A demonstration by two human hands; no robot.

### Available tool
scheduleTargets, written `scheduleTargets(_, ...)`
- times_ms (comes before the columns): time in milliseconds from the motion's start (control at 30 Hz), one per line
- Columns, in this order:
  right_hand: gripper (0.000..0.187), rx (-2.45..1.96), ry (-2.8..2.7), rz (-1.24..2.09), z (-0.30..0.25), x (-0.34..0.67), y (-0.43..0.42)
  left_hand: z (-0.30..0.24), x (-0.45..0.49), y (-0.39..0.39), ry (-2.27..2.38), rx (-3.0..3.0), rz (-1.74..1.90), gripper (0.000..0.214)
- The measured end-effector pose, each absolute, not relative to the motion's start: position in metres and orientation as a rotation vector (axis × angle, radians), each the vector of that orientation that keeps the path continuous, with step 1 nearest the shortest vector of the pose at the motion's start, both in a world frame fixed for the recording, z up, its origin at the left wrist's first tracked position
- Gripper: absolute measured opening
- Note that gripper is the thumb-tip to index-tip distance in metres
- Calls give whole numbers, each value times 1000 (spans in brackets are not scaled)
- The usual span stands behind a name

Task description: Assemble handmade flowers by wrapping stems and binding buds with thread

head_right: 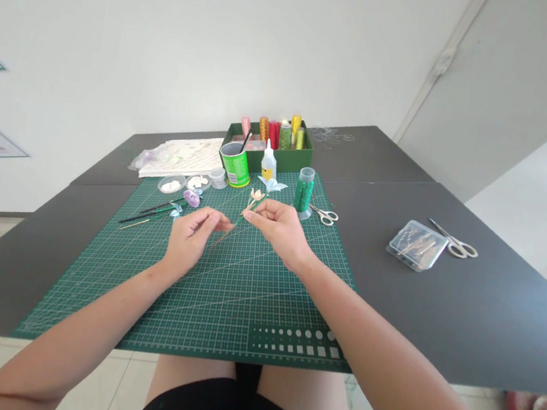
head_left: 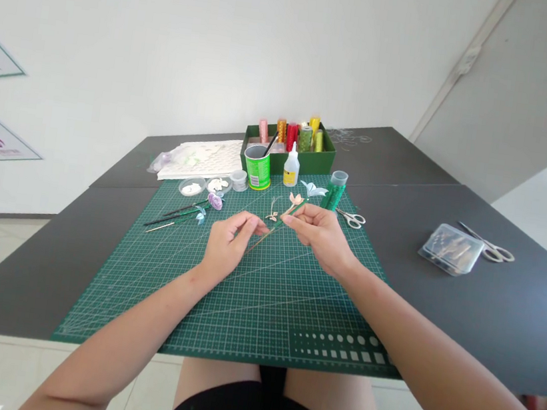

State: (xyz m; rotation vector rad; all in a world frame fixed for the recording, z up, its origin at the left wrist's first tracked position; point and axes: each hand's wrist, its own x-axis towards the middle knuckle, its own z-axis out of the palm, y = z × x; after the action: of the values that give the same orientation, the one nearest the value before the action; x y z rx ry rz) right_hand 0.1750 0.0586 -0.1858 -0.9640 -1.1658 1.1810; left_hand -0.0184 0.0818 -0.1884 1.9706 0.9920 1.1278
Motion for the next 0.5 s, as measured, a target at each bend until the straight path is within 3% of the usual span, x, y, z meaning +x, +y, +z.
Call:
scheduleTargets(100,40,-955,-1217,1226,-190,169,58,-188,-17,82,938,1836,1196,46)
scheduleTargets(267,38,-858,-1244,1299,-197,158,56,-192,-9,77,801,1664,867,60)
scheduleTargets(500,37,-851,-1240,1230,-189,161,54,-188,-7,73,830,1797,806,45)
